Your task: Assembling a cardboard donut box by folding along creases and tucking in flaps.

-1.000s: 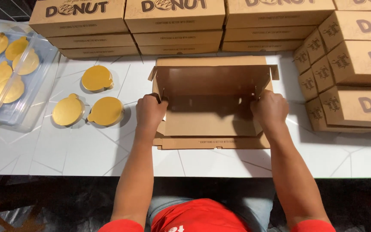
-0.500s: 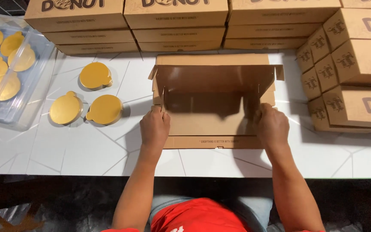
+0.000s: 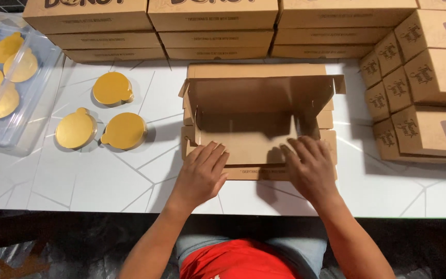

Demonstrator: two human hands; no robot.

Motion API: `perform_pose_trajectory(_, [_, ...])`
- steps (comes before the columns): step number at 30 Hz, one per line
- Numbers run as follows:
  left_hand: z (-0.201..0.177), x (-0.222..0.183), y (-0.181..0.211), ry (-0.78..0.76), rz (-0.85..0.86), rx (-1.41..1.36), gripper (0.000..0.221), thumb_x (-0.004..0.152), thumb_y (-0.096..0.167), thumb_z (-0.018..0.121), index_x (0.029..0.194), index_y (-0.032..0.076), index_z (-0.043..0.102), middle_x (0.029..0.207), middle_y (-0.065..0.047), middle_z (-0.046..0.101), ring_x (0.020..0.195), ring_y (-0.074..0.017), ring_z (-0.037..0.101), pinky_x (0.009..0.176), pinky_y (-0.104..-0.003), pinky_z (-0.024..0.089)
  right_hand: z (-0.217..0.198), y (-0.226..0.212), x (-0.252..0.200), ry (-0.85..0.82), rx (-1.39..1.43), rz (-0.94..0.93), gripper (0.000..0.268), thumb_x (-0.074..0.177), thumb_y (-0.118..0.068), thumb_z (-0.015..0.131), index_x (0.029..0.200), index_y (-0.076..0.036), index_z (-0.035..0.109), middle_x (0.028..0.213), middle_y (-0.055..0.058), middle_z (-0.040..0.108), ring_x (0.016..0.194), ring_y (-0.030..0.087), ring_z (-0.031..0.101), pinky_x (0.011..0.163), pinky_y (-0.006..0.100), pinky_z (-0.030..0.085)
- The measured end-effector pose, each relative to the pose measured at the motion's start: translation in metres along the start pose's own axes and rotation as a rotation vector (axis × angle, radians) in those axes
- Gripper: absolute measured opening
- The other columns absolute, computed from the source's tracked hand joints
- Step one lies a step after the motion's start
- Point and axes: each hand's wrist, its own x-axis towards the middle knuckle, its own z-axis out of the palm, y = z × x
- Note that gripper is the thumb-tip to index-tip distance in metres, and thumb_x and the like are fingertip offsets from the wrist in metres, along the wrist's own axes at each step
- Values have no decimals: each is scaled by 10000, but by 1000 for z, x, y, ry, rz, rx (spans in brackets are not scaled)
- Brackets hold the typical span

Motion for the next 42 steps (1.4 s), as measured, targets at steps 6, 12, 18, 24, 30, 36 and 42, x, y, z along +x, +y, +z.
perform_pose_trajectory(6, [54,-5,-6,-147,111,27,406,902,271,744,1260,96,668,1094,-143,696,1071,-295,665,944,-413,518,1,-21,19,-306,271,-25,565,817,-463,777,1268,-140,665,1212,94,677,1233,296,624,1040,447,476])
perform_pose_trajectory(12, [87,-5,-5,-119,91,105,117,986,188,632,1046,113,698,837,-66,666,867,-242,688,797,-360,544,22,-39,33,-121,173,-133,174,983,-270,633,1076,-145,711,969,42,677,948,229,681,807,360,521])
perform_pose_trajectory(18, [71,27,-18,-40,10,0,117,986,239,622,913,156,659,767,-7,644,746,-203,673,704,-339,489,57,-25,26,-237,203,-90,117,954,-145,569,1003,-131,675,889,57,694,855,263,717,743,374,523])
perform_pose_trajectory(24, [75,35,-23,-219,-84,-70,159,975,289,648,956,134,679,773,-30,656,720,-240,689,643,-379,500,28,20,29,-436,168,2,168,959,-83,563,1028,-128,709,852,92,755,820,280,773,695,394,551])
perform_pose_trajectory(30, [92,35,-20,-288,-60,-51,185,799,181,773,923,130,646,798,-18,620,725,-245,677,613,-376,479,55,-12,35,-292,165,-27,115,976,-250,580,1015,-206,679,812,36,744,797,236,764,697,353,548])
perform_pose_trajectory(36, [84,35,-22,-279,-112,-94,105,918,261,674,941,159,663,786,-7,632,748,-240,688,634,-376,478,16,-12,62,-435,244,73,101,927,-180,666,1017,-150,702,795,94,755,774,317,765,664,417,577])
perform_pose_trajectory(42, [86,36,-26,-310,-123,-161,67,920,206,690,949,148,675,785,-8,654,749,-259,699,628,-396,489,15,27,34,-595,157,161,273,873,-73,677,1140,-119,710,734,145,747,727,367,762,661,493,601])
